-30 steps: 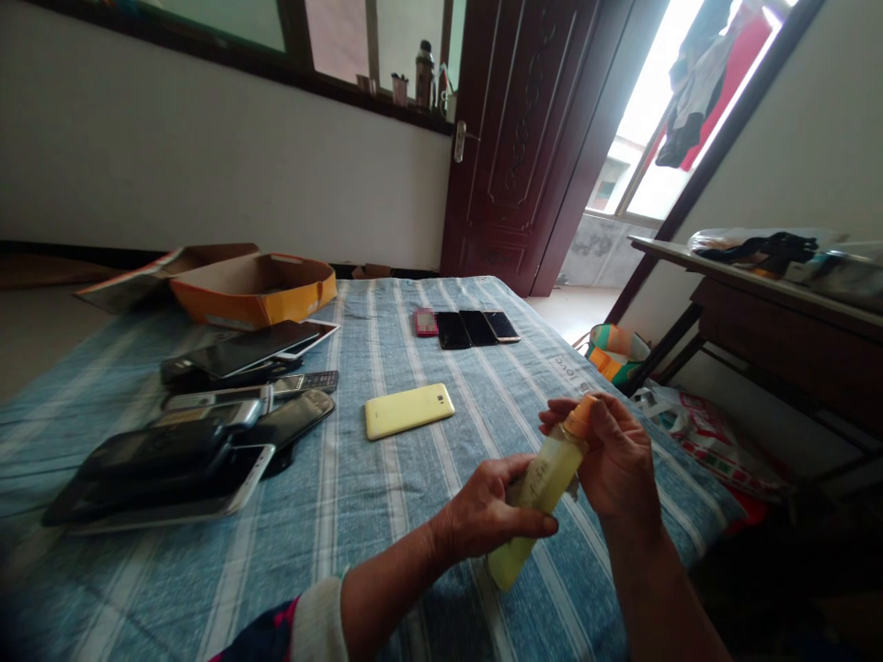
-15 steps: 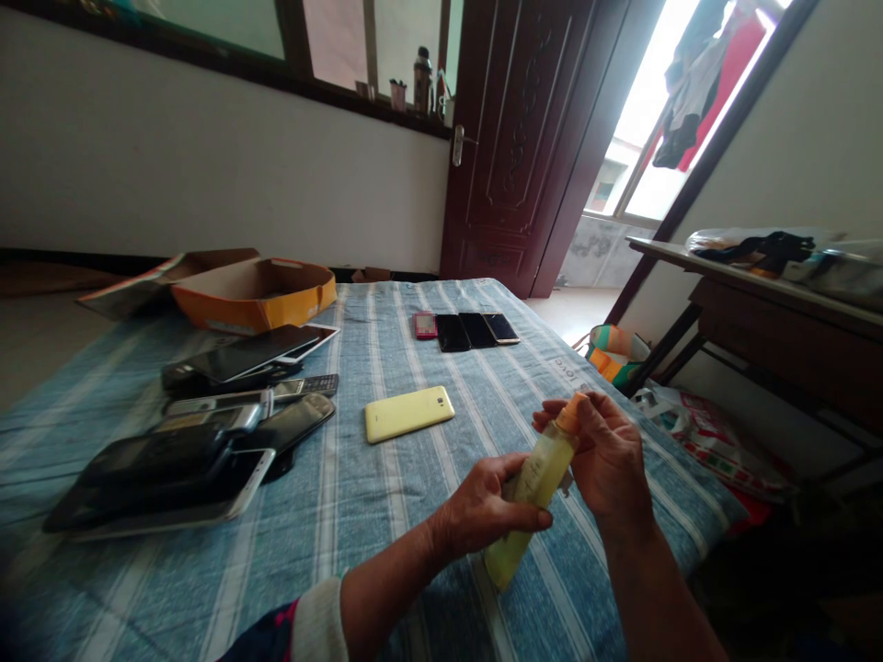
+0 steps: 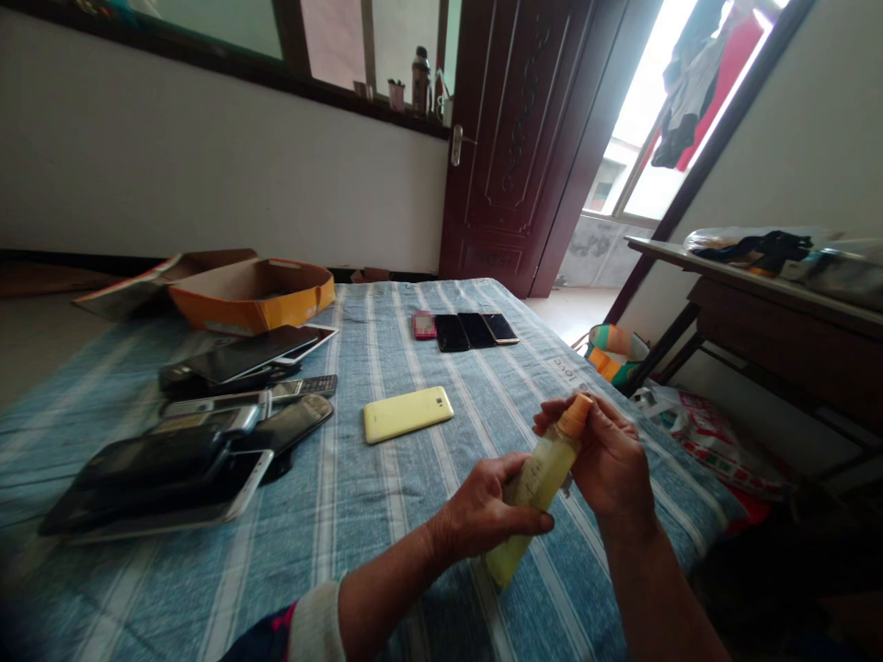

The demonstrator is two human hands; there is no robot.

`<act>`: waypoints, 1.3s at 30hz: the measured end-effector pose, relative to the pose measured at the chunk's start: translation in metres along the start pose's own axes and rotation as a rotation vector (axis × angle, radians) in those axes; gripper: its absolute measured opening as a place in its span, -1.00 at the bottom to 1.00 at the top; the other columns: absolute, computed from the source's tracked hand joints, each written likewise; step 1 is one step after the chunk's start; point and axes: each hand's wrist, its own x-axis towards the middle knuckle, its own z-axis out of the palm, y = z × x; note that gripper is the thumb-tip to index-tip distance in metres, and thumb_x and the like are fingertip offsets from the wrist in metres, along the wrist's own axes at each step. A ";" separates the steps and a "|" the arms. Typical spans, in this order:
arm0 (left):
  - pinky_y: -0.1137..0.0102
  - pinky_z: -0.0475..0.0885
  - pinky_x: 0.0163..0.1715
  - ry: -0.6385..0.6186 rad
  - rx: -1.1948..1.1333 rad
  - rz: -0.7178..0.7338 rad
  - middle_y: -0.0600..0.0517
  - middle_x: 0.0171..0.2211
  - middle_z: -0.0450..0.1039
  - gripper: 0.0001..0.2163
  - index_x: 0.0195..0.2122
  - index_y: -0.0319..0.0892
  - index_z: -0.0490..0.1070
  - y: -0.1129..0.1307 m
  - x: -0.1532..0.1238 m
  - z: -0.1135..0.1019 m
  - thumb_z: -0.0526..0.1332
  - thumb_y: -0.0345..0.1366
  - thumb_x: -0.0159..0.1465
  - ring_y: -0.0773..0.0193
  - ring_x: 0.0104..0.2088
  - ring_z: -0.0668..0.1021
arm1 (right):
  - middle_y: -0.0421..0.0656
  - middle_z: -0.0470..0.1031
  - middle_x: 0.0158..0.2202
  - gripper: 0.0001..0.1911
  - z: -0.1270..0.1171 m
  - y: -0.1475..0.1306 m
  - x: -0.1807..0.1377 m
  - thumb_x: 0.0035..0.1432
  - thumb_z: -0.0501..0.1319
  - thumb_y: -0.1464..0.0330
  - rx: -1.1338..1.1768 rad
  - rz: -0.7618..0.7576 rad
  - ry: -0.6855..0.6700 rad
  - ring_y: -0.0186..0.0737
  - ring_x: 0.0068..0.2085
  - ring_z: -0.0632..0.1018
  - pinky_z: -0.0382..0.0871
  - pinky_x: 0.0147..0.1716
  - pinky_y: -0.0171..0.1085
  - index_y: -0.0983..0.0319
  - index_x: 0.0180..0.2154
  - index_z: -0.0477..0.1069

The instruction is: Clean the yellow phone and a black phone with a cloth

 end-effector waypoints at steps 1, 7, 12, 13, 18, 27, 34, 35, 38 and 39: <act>0.40 0.32 -0.33 0.014 0.015 0.006 0.06 -0.33 0.42 -0.52 -0.11 -0.21 0.50 0.001 0.000 0.001 0.44 -0.18 -0.07 0.24 -0.33 0.41 | -0.14 0.61 -0.32 -0.79 0.001 0.000 0.000 0.08 0.28 0.19 0.000 0.004 -0.004 -0.11 -0.30 0.62 0.54 -0.25 -0.11 0.19 -0.29 0.51; 0.36 0.33 -0.22 0.143 0.151 0.050 0.05 -0.26 0.45 -0.55 -0.12 -0.18 0.50 0.006 -0.001 0.006 0.45 -0.24 -0.08 0.17 -0.24 0.44 | -0.15 0.60 -0.37 -0.77 0.011 0.002 -0.001 0.11 0.27 0.17 -0.038 -0.091 0.060 -0.13 -0.36 0.62 0.54 -0.27 -0.09 0.19 -0.31 0.46; 0.35 0.33 -0.20 0.153 0.193 0.054 0.04 -0.25 0.46 -0.56 -0.13 -0.18 0.50 0.007 -0.002 0.008 0.44 -0.25 -0.08 0.15 -0.24 0.44 | -0.13 0.61 -0.37 -0.83 0.010 0.001 -0.001 0.13 0.26 0.24 -0.032 -0.093 0.068 -0.11 -0.34 0.63 0.53 -0.24 -0.05 0.21 -0.33 0.45; 0.35 0.33 -0.21 0.149 0.191 0.054 0.04 -0.25 0.46 -0.56 -0.12 -0.18 0.50 0.007 -0.002 0.007 0.44 -0.24 -0.07 0.15 -0.24 0.44 | -0.13 0.61 -0.36 -0.83 0.010 0.001 -0.001 0.14 0.26 0.24 -0.027 -0.088 0.065 -0.11 -0.33 0.63 0.53 -0.23 -0.05 0.21 -0.32 0.46; 0.36 0.33 -0.21 0.135 0.185 0.055 0.05 -0.25 0.46 -0.55 -0.12 -0.18 0.50 0.006 -0.001 0.005 0.45 -0.25 -0.08 0.16 -0.24 0.45 | -0.13 0.61 -0.35 -0.83 0.006 0.000 0.000 0.14 0.23 0.24 -0.002 -0.066 0.033 -0.10 -0.30 0.63 0.53 -0.21 -0.04 0.20 -0.30 0.49; 0.37 0.33 -0.23 0.126 0.174 0.067 0.05 -0.25 0.45 -0.54 -0.11 -0.18 0.50 0.005 -0.002 0.005 0.45 -0.24 -0.07 0.17 -0.25 0.44 | -0.13 0.61 -0.35 -0.80 0.005 0.002 0.000 0.15 0.22 0.21 -0.008 -0.065 0.027 -0.13 -0.33 0.62 0.53 -0.23 -0.09 0.20 -0.28 0.51; 0.38 0.33 -0.27 0.133 0.126 0.056 0.06 -0.30 0.44 -0.58 -0.16 -0.19 0.50 0.004 0.000 0.005 0.45 -0.25 -0.08 0.20 -0.29 0.43 | -0.12 0.60 -0.35 -0.71 0.013 0.004 -0.003 0.16 0.22 0.15 -0.071 -0.075 0.080 -0.13 -0.34 0.62 0.53 -0.28 -0.12 0.19 -0.16 0.45; 0.39 0.33 -0.28 0.139 0.110 0.049 0.07 -0.30 0.44 -0.57 -0.16 -0.19 0.50 0.005 0.000 0.005 0.45 -0.25 -0.08 0.21 -0.30 0.43 | -0.12 0.60 -0.34 -0.67 0.015 0.005 -0.004 0.16 0.22 0.14 -0.101 -0.092 0.088 -0.13 -0.34 0.63 0.53 -0.29 -0.12 0.17 -0.10 0.42; 0.40 0.33 -0.31 0.164 0.075 0.038 0.07 -0.30 0.44 -0.56 -0.16 -0.20 0.49 0.004 0.000 0.004 0.46 -0.21 -0.08 0.24 -0.31 0.42 | -0.13 0.59 -0.29 -0.44 0.020 0.009 -0.010 0.09 0.31 0.20 -0.221 -0.177 0.110 -0.12 -0.36 0.62 0.53 -0.34 -0.13 0.10 0.11 0.25; 0.41 0.33 -0.32 0.167 0.071 0.036 0.07 -0.30 0.43 -0.56 -0.17 -0.21 0.49 0.004 0.000 0.004 0.46 -0.20 -0.09 0.25 -0.32 0.41 | -0.14 0.59 -0.29 -0.36 0.022 0.010 -0.011 0.06 0.34 0.23 -0.262 -0.200 0.111 -0.12 -0.37 0.62 0.53 -0.37 -0.14 0.09 0.16 0.20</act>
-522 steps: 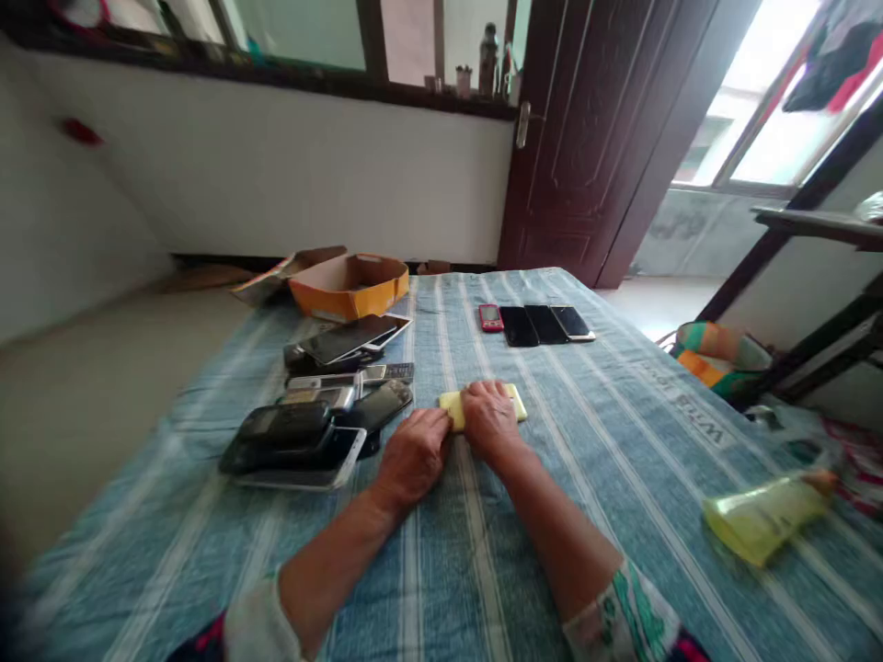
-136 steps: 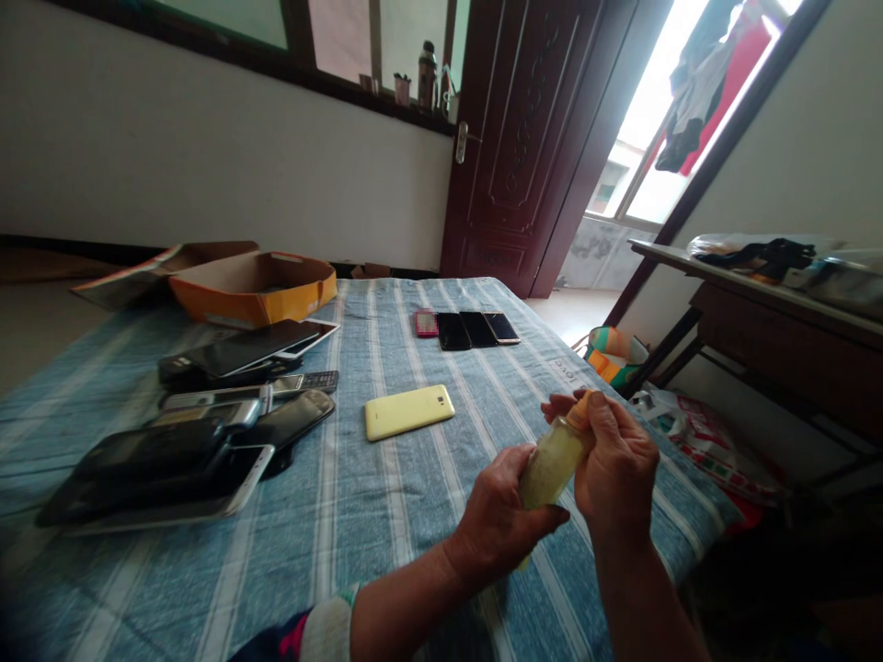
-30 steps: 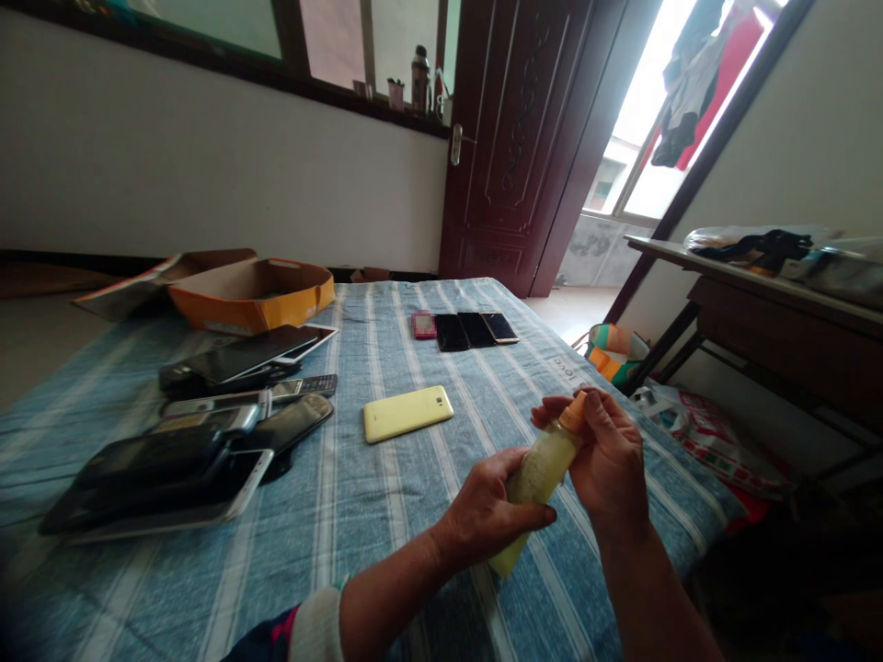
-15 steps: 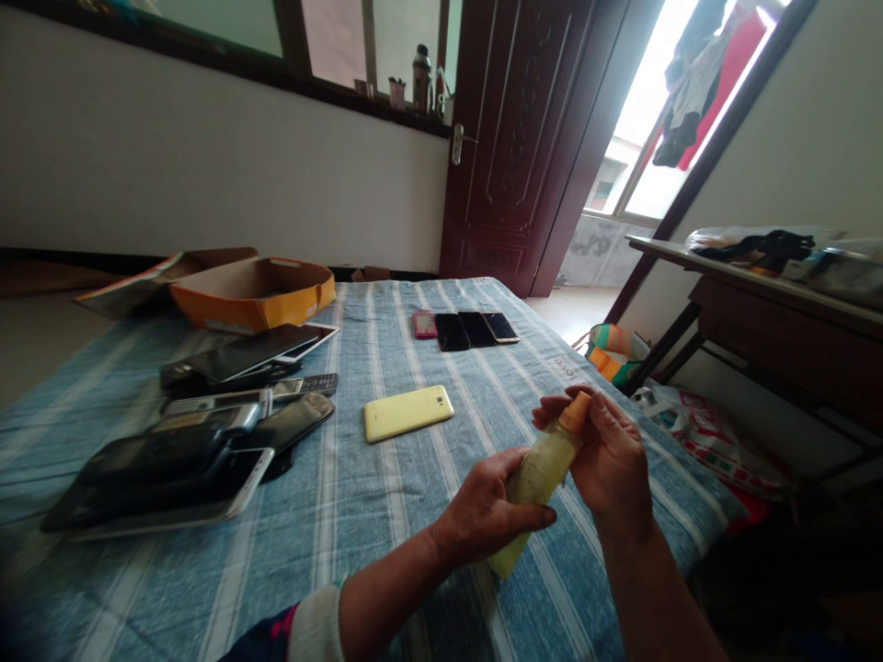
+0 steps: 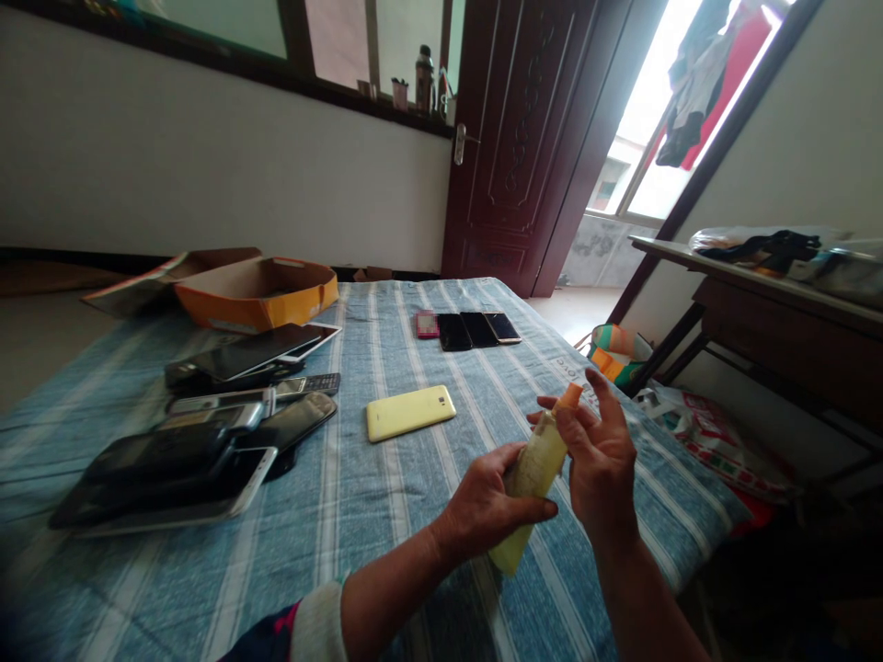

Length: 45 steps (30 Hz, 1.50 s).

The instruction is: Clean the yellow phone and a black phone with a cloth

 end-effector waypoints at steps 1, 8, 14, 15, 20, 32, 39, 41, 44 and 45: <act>0.42 0.32 -0.34 -0.002 -0.004 -0.004 0.07 -0.31 0.42 -0.56 -0.18 -0.21 0.48 0.000 0.000 0.000 0.47 -0.20 -0.09 0.26 -0.33 0.41 | -0.15 0.58 -0.29 -0.29 0.001 0.000 -0.001 0.04 0.36 0.26 -0.034 -0.018 -0.006 -0.13 -0.39 0.62 0.53 -0.39 -0.15 0.08 0.19 0.16; 0.43 0.36 -0.35 -0.069 -0.275 -0.050 0.06 -0.35 0.44 -0.55 -0.16 -0.24 0.44 0.005 0.001 -0.004 0.45 -0.19 -0.07 0.29 -0.36 0.44 | -0.21 0.55 -0.38 -0.38 0.005 -0.005 0.004 -0.01 0.37 0.29 -0.189 -0.111 0.046 -0.23 -0.48 0.56 0.50 -0.48 -0.24 0.14 0.10 0.28; 0.50 0.34 -0.46 0.290 -0.497 -0.035 0.08 -0.43 0.43 -0.72 -0.20 -0.23 0.45 0.007 0.019 -0.033 0.26 -0.33 0.03 0.38 -0.47 0.41 | -0.19 0.56 -0.33 -0.52 0.002 0.000 0.010 -0.02 0.36 0.28 -0.608 -0.376 0.108 -0.17 -0.34 0.59 0.50 -0.27 -0.18 0.17 -0.01 0.41; 0.52 0.32 -0.48 0.337 -0.527 -0.034 0.10 -0.46 0.42 -0.72 -0.22 -0.23 0.45 0.007 0.021 -0.038 0.25 -0.34 0.00 0.39 -0.49 0.41 | -0.16 0.57 -0.27 -0.55 0.002 0.003 0.011 0.00 0.34 0.28 -0.690 -0.422 0.075 -0.15 -0.29 0.59 0.49 -0.21 -0.16 0.17 -0.02 0.42; 0.57 0.30 -0.56 0.547 -0.605 -0.026 0.13 -0.56 0.39 -0.80 -0.36 -0.23 0.43 0.009 0.030 -0.061 0.27 -0.32 -0.05 0.44 -0.57 0.39 | -0.10 0.55 -0.13 -0.62 0.009 0.010 0.012 0.07 0.25 0.27 -0.884 -0.555 -0.005 -0.09 -0.18 0.58 0.45 -0.09 -0.11 0.18 -0.04 0.43; 0.51 0.44 -0.59 0.805 -0.551 -0.085 0.06 -0.49 0.47 -0.85 -0.36 -0.27 0.46 0.011 0.033 -0.081 0.27 -0.40 0.00 0.38 -0.57 0.51 | -0.11 0.58 -0.15 -0.68 0.034 0.017 0.013 0.10 0.20 0.33 -0.917 -0.662 -0.083 -0.10 -0.17 0.59 0.48 -0.14 -0.15 0.15 -0.07 0.42; 0.47 0.47 -0.66 0.803 -0.417 -0.106 0.08 -0.57 0.44 -0.93 -0.44 -0.27 0.46 0.018 0.032 -0.078 0.28 -0.41 0.02 0.37 -0.63 0.48 | -0.13 0.58 -0.17 -0.69 0.041 0.018 0.012 0.09 0.17 0.36 -0.942 -0.668 -0.129 -0.11 -0.18 0.60 0.49 -0.16 -0.16 0.14 -0.07 0.41; 0.47 0.46 -0.68 0.793 -0.381 -0.104 0.08 -0.57 0.44 -0.94 -0.45 -0.27 0.47 0.017 0.032 -0.078 0.25 -0.43 0.03 0.37 -0.64 0.48 | -0.13 0.58 -0.17 -0.69 0.041 0.018 0.012 0.09 0.17 0.36 -0.948 -0.664 -0.128 -0.11 -0.19 0.60 0.50 -0.17 -0.16 0.14 -0.07 0.42; 0.47 0.46 -0.68 0.787 -0.342 -0.095 0.08 -0.56 0.44 -0.94 -0.44 -0.26 0.47 0.017 0.032 -0.080 0.23 -0.44 0.03 0.37 -0.63 0.48 | -0.10 0.58 -0.16 -0.67 0.041 0.021 0.012 0.09 0.17 0.36 -0.943 -0.664 -0.127 -0.09 -0.17 0.60 0.50 -0.16 -0.14 0.16 -0.06 0.42; 0.48 0.45 -0.68 0.795 -0.334 -0.085 0.09 -0.56 0.44 -0.93 -0.44 -0.26 0.47 0.018 0.032 -0.081 0.23 -0.44 0.04 0.37 -0.63 0.48 | -0.09 0.58 -0.14 -0.67 0.041 0.022 0.012 0.09 0.17 0.35 -0.938 -0.664 -0.128 -0.08 -0.15 0.59 0.50 -0.14 -0.13 0.17 -0.05 0.42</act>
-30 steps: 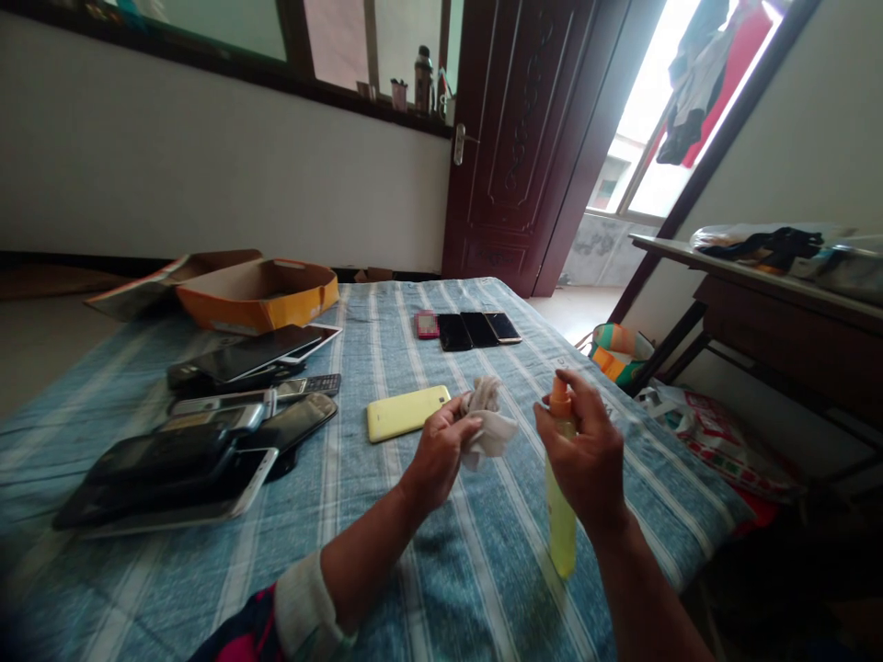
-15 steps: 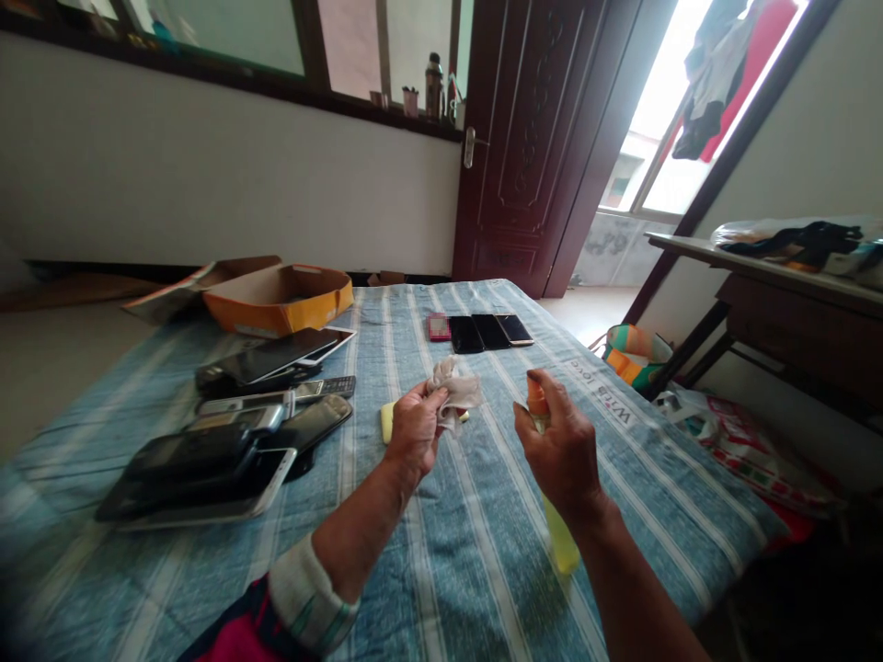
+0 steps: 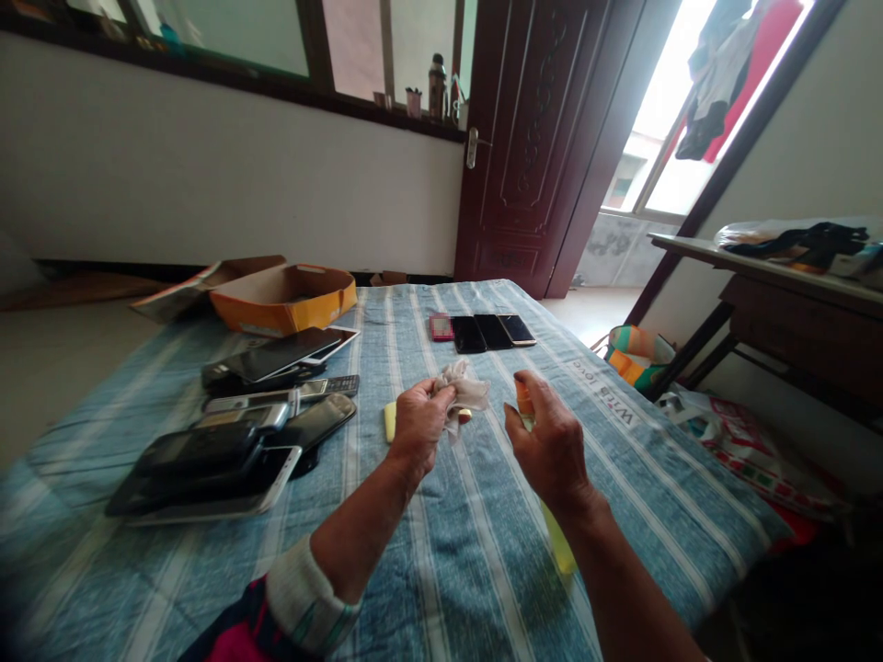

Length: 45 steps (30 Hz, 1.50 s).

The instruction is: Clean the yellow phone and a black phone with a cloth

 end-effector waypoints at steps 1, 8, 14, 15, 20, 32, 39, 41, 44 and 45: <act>0.49 0.45 -0.68 0.010 0.001 0.018 0.09 -0.55 0.44 -0.93 -0.43 -0.25 0.48 0.001 0.001 -0.001 0.22 -0.43 0.04 0.37 -0.63 0.47 | -0.07 0.58 -0.12 -0.65 0.001 0.001 -0.001 0.09 0.18 0.35 0.007 0.001 -0.002 -0.06 -0.12 0.59 0.49 -0.11 -0.11 0.17 -0.04 0.42; 0.52 0.39 -0.68 0.072 0.024 0.110 0.12 -0.54 0.45 -0.88 -0.40 -0.21 0.51 0.007 0.008 -0.006 0.21 -0.45 0.04 0.39 -0.66 0.45 | -0.10 0.59 -0.15 -0.67 0.005 0.000 -0.001 0.09 0.17 0.36 0.034 0.004 -0.031 -0.09 -0.15 0.59 0.49 -0.13 -0.13 0.15 -0.06 0.44; 0.53 0.38 -0.67 0.091 0.037 0.130 0.13 -0.56 0.45 -0.87 -0.41 -0.21 0.51 0.005 0.010 -0.006 0.21 -0.47 0.02 0.39 -0.66 0.45 | -0.10 0.59 -0.19 -0.69 0.002 0.001 0.001 0.10 0.17 0.33 -0.011 0.023 -0.003 -0.07 -0.20 0.60 0.50 -0.20 -0.13 0.16 -0.09 0.44; 0.53 0.37 -0.68 0.092 0.036 0.131 0.13 -0.56 0.45 -0.87 -0.41 -0.21 0.51 0.005 0.010 -0.006 0.21 -0.46 0.02 0.40 -0.66 0.45 | -0.08 0.59 -0.17 -0.68 0.003 0.002 0.000 0.10 0.17 0.33 -0.013 0.024 -0.001 -0.06 -0.18 0.59 0.50 -0.18 -0.11 0.17 -0.07 0.44; 0.54 0.34 -0.71 0.083 0.027 0.128 0.13 -0.56 0.44 -0.89 -0.41 -0.21 0.49 0.003 0.013 -0.008 0.21 -0.45 0.03 0.39 -0.68 0.45 | -0.07 0.57 -0.09 -0.64 0.005 0.002 -0.003 0.10 0.18 0.34 0.033 0.010 -0.012 -0.05 -0.08 0.58 0.47 -0.08 -0.09 0.16 -0.02 0.43; 0.52 0.42 -0.66 0.100 0.022 0.122 0.12 -0.54 0.44 -0.88 -0.40 -0.24 0.50 0.004 0.014 -0.009 0.21 -0.45 0.04 0.40 -0.64 0.44 | -0.08 0.58 -0.17 -0.69 -0.002 0.003 -0.001 0.11 0.17 0.32 -0.041 0.008 0.023 -0.10 -0.18 0.59 0.47 -0.16 -0.15 0.19 -0.08 0.44; 0.51 0.45 -0.66 0.103 0.051 0.068 0.12 -0.53 0.44 -0.87 -0.38 -0.25 0.49 0.001 0.015 -0.010 0.19 -0.48 0.05 0.39 -0.62 0.48 | -0.15 0.57 -0.40 -0.49 -0.038 0.046 0.015 -0.05 0.29 0.17 -0.070 0.382 0.141 -0.14 -0.38 0.57 0.46 -0.30 -0.18 0.26 -0.04 0.46; 0.51 0.44 -0.67 0.099 0.067 0.059 0.13 -0.54 0.44 -0.88 -0.39 -0.25 0.49 -0.002 0.015 -0.010 0.20 -0.48 0.06 0.39 -0.63 0.48 | -0.19 0.53 -0.49 -0.44 -0.050 0.058 0.019 -0.12 0.34 0.18 0.019 0.514 0.163 -0.17 -0.46 0.54 0.44 -0.40 -0.22 0.26 -0.05 0.45; 0.51 0.45 -0.67 0.065 0.062 0.037 0.12 -0.55 0.44 -0.89 -0.39 -0.25 0.49 -0.006 0.014 -0.009 0.21 -0.46 0.06 0.38 -0.62 0.49 | -0.22 0.50 -0.53 -0.39 -0.059 0.083 0.019 -0.23 0.38 0.18 0.336 0.733 0.233 -0.21 -0.57 0.50 0.38 -0.60 -0.28 0.25 -0.08 0.43; 0.51 0.46 -0.67 0.045 0.056 0.028 0.12 -0.55 0.45 -0.89 -0.38 -0.25 0.49 -0.007 0.012 -0.009 0.21 -0.46 0.06 0.38 -0.62 0.49 | -0.23 0.50 -0.53 -0.37 -0.060 0.095 0.017 -0.29 0.39 0.19 0.432 0.795 0.275 -0.23 -0.61 0.48 0.37 -0.64 -0.29 0.24 -0.10 0.41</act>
